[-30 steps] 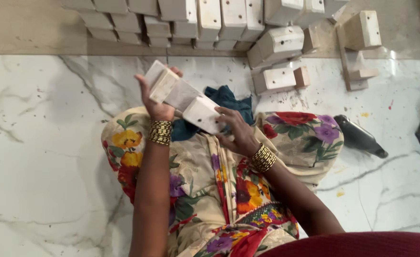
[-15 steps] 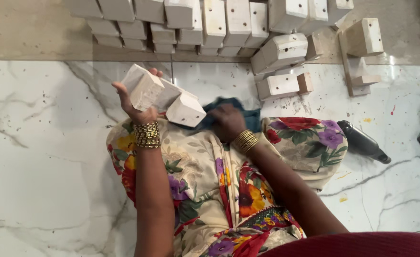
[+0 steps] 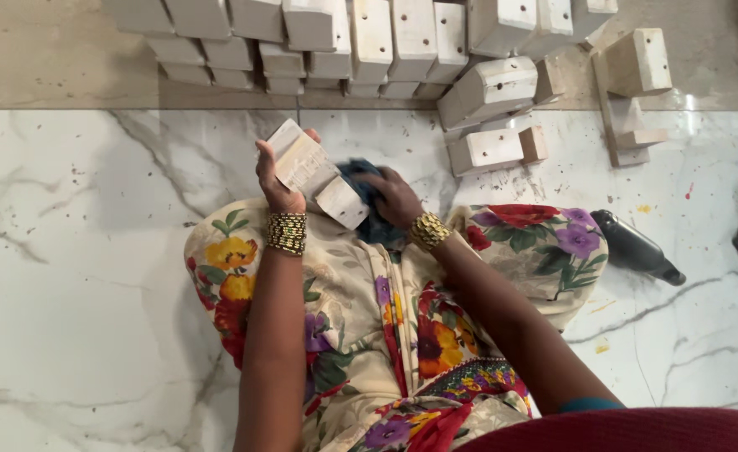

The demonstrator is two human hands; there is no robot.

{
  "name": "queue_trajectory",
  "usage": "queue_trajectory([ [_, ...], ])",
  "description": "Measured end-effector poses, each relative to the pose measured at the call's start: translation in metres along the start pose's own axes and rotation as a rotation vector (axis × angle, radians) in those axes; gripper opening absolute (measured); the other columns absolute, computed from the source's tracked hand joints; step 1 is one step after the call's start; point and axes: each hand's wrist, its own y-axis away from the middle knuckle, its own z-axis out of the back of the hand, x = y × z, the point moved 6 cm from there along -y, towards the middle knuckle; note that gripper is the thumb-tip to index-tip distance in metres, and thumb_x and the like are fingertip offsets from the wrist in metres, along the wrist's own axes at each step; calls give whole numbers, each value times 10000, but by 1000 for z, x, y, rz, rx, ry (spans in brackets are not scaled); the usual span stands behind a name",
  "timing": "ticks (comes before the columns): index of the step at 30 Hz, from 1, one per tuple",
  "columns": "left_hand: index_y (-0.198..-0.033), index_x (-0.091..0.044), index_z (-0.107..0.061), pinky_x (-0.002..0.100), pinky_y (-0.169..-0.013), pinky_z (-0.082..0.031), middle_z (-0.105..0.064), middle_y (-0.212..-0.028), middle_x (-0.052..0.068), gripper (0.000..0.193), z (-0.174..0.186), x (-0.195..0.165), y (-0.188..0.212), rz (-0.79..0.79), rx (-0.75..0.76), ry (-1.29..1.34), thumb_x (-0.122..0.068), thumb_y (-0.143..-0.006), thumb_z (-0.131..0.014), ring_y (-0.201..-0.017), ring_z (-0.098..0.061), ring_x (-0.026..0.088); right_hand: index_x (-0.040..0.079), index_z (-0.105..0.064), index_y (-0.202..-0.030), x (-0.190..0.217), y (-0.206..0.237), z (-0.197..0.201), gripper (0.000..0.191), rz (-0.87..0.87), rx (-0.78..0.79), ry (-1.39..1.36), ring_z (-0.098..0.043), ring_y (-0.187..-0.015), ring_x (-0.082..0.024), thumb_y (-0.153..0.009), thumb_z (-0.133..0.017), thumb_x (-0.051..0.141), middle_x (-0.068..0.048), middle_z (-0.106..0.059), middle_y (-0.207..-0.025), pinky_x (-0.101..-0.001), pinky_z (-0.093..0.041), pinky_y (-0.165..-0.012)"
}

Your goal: The person sits on the floor and wipes white wooden blocks one at a time with a teal cloth, then stacks the wiped blocks into piles in front of them. They continue picking up blocks from the surrounding piles, wiping each surface, and adding them to the stacks.

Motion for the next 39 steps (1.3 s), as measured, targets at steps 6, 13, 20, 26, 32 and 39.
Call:
queue_trajectory([
  [6,-1439,63,-504,444,-1076,-534,-642,-1346,245,753,-11,10,-2,-21,15,-71,-581,-1050,-508,-1228,-664,334,273,-588,-1365,-42,18,46,570,-277,-79,136,-640,-1074,-368,-826,-654,99,-176,-594,-1316,-451,-560,-911],
  [13,-1517,-28,-470,325,-978,-537,-609,-1412,116,825,-26,22,3,135,224,-247,-680,-1014,-417,-1196,-646,208,135,-659,-1209,41,-35,32,361,109,-77,170,-574,-1193,-344,-860,-708,212,-145,-644,-1218,-507,-480,-1053],
  [20,-1400,93,-561,360,-1003,-535,-652,-1277,153,817,-2,19,17,73,93,-97,-653,-1078,-477,-1143,-648,234,77,-669,-1200,86,-30,-8,482,386,203,420,-503,-1230,-338,-779,-711,307,-123,-616,-1231,-542,-358,-1028],
  [26,-1403,66,-550,364,-1021,-547,-658,-1321,133,849,-8,26,18,158,140,-188,-673,-1003,-430,-1178,-662,229,174,-708,-1088,94,-10,24,397,518,146,261,-489,-1322,-332,-693,-697,217,-88,-612,-1278,-551,-339,-1138],
  [32,-1419,51,-542,360,-1050,-518,-629,-1367,126,846,-14,25,20,92,208,-330,-686,-1036,-383,-1230,-628,210,219,-754,-1011,122,21,-6,202,560,161,415,-526,-1228,-298,-813,-759,178,-86,-619,-1128,-630,-344,-1153],
  [39,-1409,52,-538,456,-985,-573,-627,-1297,198,839,31,-39,-5,-170,-135,-187,-698,-1061,-396,-1152,-644,320,172,-738,-957,82,57,40,280,379,-208,-5,-531,-1264,-366,-690,-819,198,-159,-629,-1280,-547,-448,-1036],
])
